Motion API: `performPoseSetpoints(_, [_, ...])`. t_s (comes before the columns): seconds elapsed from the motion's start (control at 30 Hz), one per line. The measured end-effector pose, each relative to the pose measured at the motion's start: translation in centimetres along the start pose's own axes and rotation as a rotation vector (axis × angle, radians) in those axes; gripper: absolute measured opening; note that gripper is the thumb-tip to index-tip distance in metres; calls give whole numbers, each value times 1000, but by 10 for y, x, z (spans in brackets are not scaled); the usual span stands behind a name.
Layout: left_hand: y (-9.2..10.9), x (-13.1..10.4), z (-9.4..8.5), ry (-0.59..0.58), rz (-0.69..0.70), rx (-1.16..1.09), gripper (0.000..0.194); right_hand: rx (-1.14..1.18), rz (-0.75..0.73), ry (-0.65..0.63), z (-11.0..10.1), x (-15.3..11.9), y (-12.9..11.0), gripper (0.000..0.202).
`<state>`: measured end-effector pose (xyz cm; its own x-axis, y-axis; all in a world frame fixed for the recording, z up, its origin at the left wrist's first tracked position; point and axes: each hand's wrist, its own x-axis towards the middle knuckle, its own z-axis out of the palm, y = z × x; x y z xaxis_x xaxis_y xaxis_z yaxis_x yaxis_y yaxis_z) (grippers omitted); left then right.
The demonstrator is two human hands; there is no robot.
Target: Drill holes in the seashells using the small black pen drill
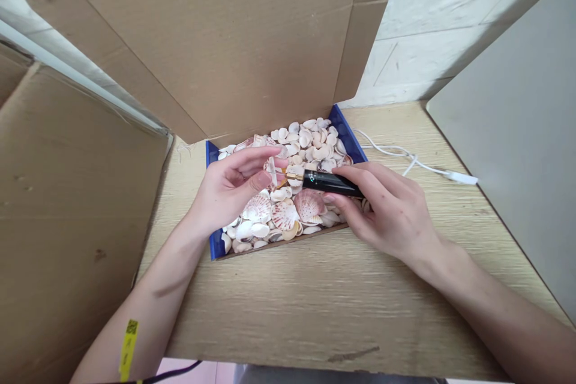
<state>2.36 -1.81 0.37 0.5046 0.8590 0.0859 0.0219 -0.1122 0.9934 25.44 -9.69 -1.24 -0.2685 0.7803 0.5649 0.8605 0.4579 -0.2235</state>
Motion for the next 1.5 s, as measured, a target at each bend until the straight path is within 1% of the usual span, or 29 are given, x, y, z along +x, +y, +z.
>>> performPoseSetpoints(0.07, [-1, 0, 0, -2, 2, -13, 29, -11, 5, 8, 0, 0, 0, 24])
performPoseSetpoints(0.17, [0, 0, -1, 13, 9, 30, 28, -30, -1, 14, 0, 0, 0, 25])
performPoseSetpoints(0.33, [0, 0, -2, 0, 67, 114, 27, -39, -20, 17, 0, 0, 1, 29])
performPoseSetpoints(0.5, [-6, -2, -7, -9, 122, 142, 30, -33, -42, 54, 0, 0, 2, 32])
performPoseSetpoints(0.67, [-6, -2, -8, -8, 126, 176, 31, -27, -69, 65, -1, 0, 4, 36])
performPoseSetpoints(0.8, [-2, -1, -6, -6, 89, 207, 30, -72, -119, 103, -2, 1, 6, 38])
performPoseSetpoints(0.87, [0, -1, -5, -17, 35, 212, 31, -90, -170, 174, -3, 2, 8, 38])
performPoseSetpoints(0.97, [1, -1, -4, -62, -47, 214, 29, -117, -234, 267, -4, 4, 9, 40])
performPoseSetpoints(1.03, [2, -1, -3, -97, -60, 218, 27, -127, -243, 287, -5, 4, 10, 40])
performPoseSetpoints(1.13, [3, -1, -2, -122, -58, 255, 25, -128, -199, 252, -5, 4, 10, 38])
performPoseSetpoints(1.27, [4, 0, -3, -113, -31, 277, 22, -107, -113, 112, -4, 4, 8, 33])
performPoseSetpoints(1.4, [4, 1, -3, -118, -10, 213, 19, -69, -56, -7, -3, 4, 5, 30])
performPoseSetpoints(1.47, [3, 0, -4, -108, 0, 200, 19, -63, -51, -27, -4, 3, 4, 27])
performPoseSetpoints(1.5, [2, 0, -4, -103, -1, 207, 20, -64, -59, -18, -4, 3, 5, 26])
